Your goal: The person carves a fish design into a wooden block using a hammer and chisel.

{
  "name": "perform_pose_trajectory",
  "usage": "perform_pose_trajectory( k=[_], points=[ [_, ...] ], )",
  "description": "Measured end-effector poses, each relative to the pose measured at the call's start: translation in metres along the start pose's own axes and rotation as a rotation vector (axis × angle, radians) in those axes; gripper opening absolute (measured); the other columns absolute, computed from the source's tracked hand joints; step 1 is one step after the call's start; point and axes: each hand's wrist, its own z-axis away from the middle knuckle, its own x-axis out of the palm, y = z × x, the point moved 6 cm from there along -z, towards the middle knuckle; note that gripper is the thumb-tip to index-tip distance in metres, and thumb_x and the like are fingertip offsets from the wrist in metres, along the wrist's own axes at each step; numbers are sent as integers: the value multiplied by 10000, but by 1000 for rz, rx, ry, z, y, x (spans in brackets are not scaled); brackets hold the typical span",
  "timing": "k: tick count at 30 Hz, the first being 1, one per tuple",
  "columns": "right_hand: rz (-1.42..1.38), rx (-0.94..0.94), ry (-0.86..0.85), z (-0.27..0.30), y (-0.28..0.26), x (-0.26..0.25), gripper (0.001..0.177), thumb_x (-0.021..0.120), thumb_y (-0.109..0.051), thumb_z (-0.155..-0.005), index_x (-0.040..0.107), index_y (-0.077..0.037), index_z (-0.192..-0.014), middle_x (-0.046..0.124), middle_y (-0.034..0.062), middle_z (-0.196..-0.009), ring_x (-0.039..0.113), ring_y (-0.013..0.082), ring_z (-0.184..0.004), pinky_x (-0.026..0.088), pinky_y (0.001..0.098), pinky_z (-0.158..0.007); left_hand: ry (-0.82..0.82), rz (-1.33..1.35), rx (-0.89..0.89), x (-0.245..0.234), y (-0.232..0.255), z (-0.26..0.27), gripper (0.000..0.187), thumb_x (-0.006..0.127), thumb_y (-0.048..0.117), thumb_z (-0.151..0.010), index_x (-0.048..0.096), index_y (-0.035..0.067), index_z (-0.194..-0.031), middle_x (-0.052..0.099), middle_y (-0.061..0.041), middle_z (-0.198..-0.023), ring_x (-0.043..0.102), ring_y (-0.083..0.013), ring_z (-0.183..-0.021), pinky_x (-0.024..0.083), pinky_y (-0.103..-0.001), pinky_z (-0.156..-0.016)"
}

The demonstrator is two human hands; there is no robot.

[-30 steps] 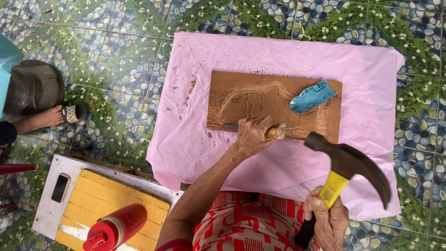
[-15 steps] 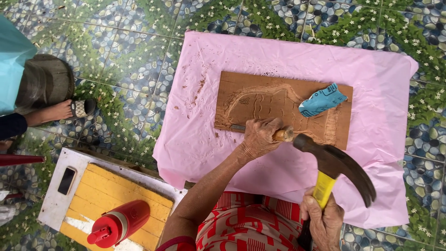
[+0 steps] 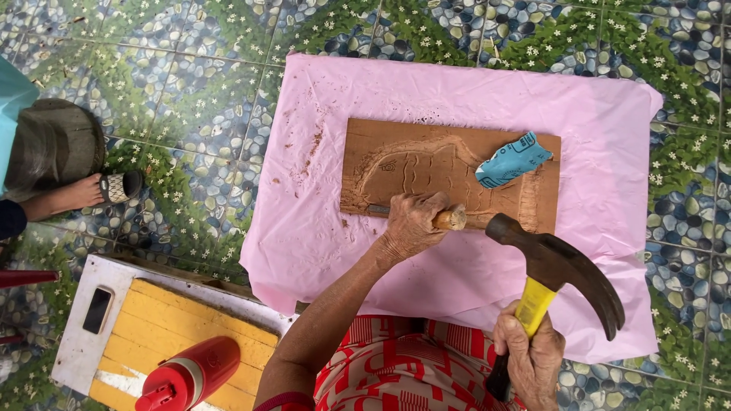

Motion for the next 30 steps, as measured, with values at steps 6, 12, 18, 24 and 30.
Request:
perform_pose_trajectory(
  k=[6,12,18,24,30],
  points=[
    [-66,30,-133,3,40,10,67,546,-103,-1015,597,-66,-992,522,-2,-602,475,104,-385,464,237,-362,-62,18,-38,7,-2,4,312,664,308,-943,519,181,-697,536,16,-525,503,-232,-406,382,-393,-385],
    [-93,-26,-76,-5,33,-11,174,521,-184,-1050,542,-131,-886,504,-38,-638,466,87,-457,404,242,-374,-88,-12,-25,16,-4,8,342,666,349,-946,499,180,-700,499,-5,-507,519,-255,-404,363,-423,-367],
    [-207,-23,13,-5,27,-17,143,519,-150,-1049,521,-51,-947,474,45,-761,438,138,-483,410,265,-420,-124,-5,-7,25,-8,17,201,618,316,-951,605,238,-766,554,32,-579,571,-260,-462,383,-420,-380],
    [-113,65,-58,-7,33,-6,152,517,-184,-1041,554,-80,-937,443,1,-568,445,122,-404,423,276,-415,-110,-32,-26,19,-4,11,281,663,317,-924,526,200,-708,489,10,-503,507,-237,-399,371,-403,-366],
    [-20,64,-98,-9,25,0,140,514,-149,-1031,563,-45,-949,476,30,-599,473,132,-403,454,279,-427,-120,-10,-15,22,-7,13,271,679,320,-919,534,208,-719,527,22,-522,540,-242,-417,362,-401,-375]
  ],
)
